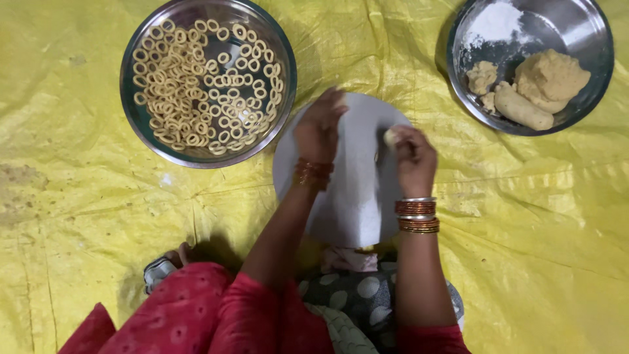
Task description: The person rolls small pieces of dough into thin ropes on a flat board and joins the ends to form rings. The finished rings are placed into a metal tray while additional dough is kept in a separate bowl.
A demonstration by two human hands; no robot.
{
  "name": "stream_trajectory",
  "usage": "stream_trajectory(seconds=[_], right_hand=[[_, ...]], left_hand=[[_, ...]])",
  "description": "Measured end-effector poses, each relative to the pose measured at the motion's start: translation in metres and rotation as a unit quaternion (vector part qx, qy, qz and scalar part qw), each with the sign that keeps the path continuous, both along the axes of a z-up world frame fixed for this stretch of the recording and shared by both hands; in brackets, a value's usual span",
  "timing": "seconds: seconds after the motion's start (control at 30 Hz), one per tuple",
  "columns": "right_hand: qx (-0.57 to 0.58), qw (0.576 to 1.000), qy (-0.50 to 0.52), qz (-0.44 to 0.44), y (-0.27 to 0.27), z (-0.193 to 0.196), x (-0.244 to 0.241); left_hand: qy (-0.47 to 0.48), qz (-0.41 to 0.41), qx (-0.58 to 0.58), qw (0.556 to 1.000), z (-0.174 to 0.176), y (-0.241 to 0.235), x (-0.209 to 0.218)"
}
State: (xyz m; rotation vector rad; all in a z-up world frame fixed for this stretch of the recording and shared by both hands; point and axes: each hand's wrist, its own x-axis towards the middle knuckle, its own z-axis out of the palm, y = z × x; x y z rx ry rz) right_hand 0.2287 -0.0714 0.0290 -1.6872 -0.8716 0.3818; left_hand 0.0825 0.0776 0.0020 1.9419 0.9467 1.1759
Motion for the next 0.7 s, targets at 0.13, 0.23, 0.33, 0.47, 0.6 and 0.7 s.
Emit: stream_trajectory(seconds=[0.13,0.23,0.33,0.47,0.6,0.7], right_hand=[[-0.195,0.977,-0.023,0.084,-0.001,0.018,-0.017],[-0.178,0.981,0.056,0.056,-0.002,0.020,-0.012],[-0.121,0.983,0.125,0.054,-0.005,0.009,-0.002],[-0.055,0.974,0.217,0.013,-0.008,-0.007,0.006],[0.075,0.964,0.226,-0.115,-0.009,-0.002,0.025],[0.105,0.946,0.246,-0.181,-0.026,0.007,0.038]], left_hand=[[0.366,-0.059,0.126,0.920,-0.022,0.009,0.026],[0.372,-0.060,0.042,0.925,-0.026,0.002,0.020],[0.291,-0.015,0.057,0.955,-0.020,-0.011,0.010],[0.260,-0.079,0.096,0.957,0.002,-0.023,0.027],[0.417,-0.203,0.121,0.878,0.016,-0.044,0.067],[0.364,-0.260,0.185,0.875,0.007,-0.050,0.072]])
